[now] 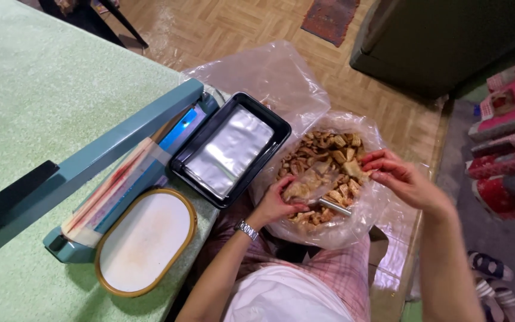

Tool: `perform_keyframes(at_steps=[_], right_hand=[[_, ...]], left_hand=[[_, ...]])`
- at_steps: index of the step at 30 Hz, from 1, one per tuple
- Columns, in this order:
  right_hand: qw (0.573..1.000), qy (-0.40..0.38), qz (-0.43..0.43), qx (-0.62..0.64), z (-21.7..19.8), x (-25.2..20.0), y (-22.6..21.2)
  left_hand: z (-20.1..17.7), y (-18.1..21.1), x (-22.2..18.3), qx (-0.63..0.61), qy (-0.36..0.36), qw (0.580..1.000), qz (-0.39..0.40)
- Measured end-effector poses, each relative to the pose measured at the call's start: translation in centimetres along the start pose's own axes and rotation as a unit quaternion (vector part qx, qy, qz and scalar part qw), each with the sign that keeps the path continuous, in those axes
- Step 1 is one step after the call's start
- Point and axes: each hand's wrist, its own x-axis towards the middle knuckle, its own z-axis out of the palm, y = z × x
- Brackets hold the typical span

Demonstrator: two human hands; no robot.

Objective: Packaging dried food pieces into small plastic bags and sealing them with a heat sealer

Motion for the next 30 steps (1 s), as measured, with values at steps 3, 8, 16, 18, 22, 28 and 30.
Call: perform_keyframes(at_steps=[3,8,16,18,22,28,30], right_hand=[[0.983,-0.112,0.093,-0.116,-0.8,0.7,-4.1],[0.896,-0.175,0.078,-0.400,2.3,2.2,-6.4],[0.940,-0.135,0.002,-0.314,6.6,2.2,-0.7],[0.913,-0.066,-0.035,-0.401,6.5,1.7,-1.0],[0.988,0.138,-0.045,-0.056,5.3,0.1,-2.6],[0.940,0.227,-0.029,0.254,13.1,-0.3,-2.1],[0.937,0.234,-0.041,0.254,16.0,-0.5,-3.4]], left_hand=[[-0.2,2.6,0.5,0.081,-0.055,0.992,-0.078],[-0.4,3.5,1.3,0.138,-0.099,0.985,0.038],[1.3,8.1,1.3,0.172,-0.088,0.981,0.019],[1.2,7.6,0.8,0.169,-0.084,0.982,0.010],[2.4,5.7,-0.4,0.008,-0.036,0.999,-0.020],[4.5,7.8,0.5,-0.034,0.030,0.997,0.058],[4.6,8.8,0.7,-0.028,0.058,0.996,0.055]])
